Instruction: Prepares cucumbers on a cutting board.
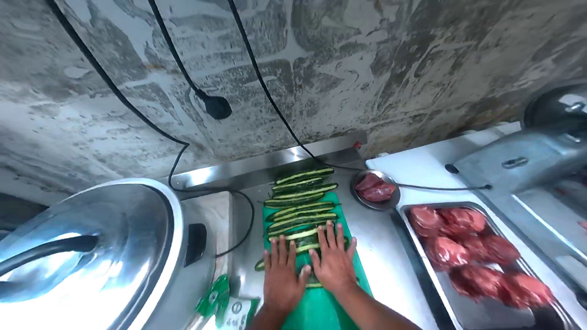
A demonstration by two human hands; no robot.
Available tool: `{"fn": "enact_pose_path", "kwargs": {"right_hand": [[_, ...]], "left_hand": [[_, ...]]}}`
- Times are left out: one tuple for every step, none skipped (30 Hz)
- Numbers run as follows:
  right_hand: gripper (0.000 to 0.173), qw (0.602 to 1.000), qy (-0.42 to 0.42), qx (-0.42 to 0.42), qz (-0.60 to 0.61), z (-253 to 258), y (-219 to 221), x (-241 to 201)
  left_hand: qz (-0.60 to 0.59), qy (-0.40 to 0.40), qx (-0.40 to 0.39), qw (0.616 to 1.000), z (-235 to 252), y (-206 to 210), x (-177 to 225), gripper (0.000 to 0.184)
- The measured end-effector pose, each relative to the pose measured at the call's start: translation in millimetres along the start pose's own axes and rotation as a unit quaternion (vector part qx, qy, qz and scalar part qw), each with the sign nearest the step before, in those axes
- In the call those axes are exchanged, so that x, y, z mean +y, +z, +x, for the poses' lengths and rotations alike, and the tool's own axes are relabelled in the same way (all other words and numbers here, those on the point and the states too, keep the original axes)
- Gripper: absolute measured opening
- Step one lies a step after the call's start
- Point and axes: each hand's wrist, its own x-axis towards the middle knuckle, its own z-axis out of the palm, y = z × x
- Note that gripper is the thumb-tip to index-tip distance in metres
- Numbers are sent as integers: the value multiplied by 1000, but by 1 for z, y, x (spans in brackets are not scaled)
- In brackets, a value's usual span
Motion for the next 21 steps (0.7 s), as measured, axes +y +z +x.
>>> {"fn": "enact_pose_path", "kwargs": {"right_hand": [[74, 1000, 9, 8, 3, 10, -2, -1], [73, 1000, 5, 20, 6, 13, -1, -2], [72, 999, -2, 38, 9, 11, 1, -2], [72, 999, -7, 41, 15, 5, 2, -2], [74, 999, -12, 34, 21, -4, 4, -1], [76, 999, -22, 29, 19, -15, 6, 0], [76, 999, -37, 30, 17, -25, 8, 0], [74, 998, -48, 38, 14, -32, 11, 0], [73, 998, -50, 41, 13, -33, 12, 0], [72, 998, -43, 32, 18, -32, 11, -1], [73, 999, -32, 20, 25, -30, 9, -1], [72, 999, -22, 14, 31, -27, 8, -2], [72, 999, -15, 9, 36, -25, 7, -3], [72, 999, -11, 11, 36, -22, 8, -3], [72, 999, -10, 8, 34, -20, 9, -2], [72, 999, -11, -1, 33, -19, 9, -2], [73, 999, -12, -9, 31, -18, 10, -1], [74, 999, -15, -12, 28, -18, 12, -1], [75, 1000, -17, -8, 26, -17, 15, 0], [76, 999, -20, 9, 24, -18, 17, 0], [76, 998, -27, 54, 31, -18, 14, -1]], "left_hand": [[-2, -16, -17, 1000, 17, -5, 1, 88], [-17, -22, -31, 999, 28, -11, 1, 89], [-40, -19, -38, 998, 38, -17, 0, 88], [-62, -10, -31, 998, 48, -21, -3, 86], [-82, -5, -17, 996, 60, -23, -6, 83], [-99, -8, -4, 995, 74, -24, -10, 81], [-110, -14, 9, 994, 90, -23, -15, 79], [-113, -25, 11, 993, 111, -24, -20, 77], [-114, -38, 6, 993, 134, -25, -25, 73], [-115, -50, -1, 992, 157, -25, -30, 71], [-110, -57, -9, 992, 179, -26, -33, 70], [-103, -57, -19, 993, 199, -28, -34, 69], [-92, -52, -37, 994, 218, -32, -34, 69], [-80, -43, -55, 994, 235, -36, -32, 70], [-69, -31, -77, 994, 250, -41, -29, 71], [-57, -18, -103, 993, 262, -44, -25, 72], [-44, -8, -133, 990, 271, -47, -22, 73], [-30, 0, -157, 987, 278, -48, -18, 72], [-18, 4, -170, 985, 283, -48, -15, 71], [-9, 1, -181, 983, 286, -47, -13, 70], [-7, -6, -192, 981, 287, -46, -10, 69]]}}
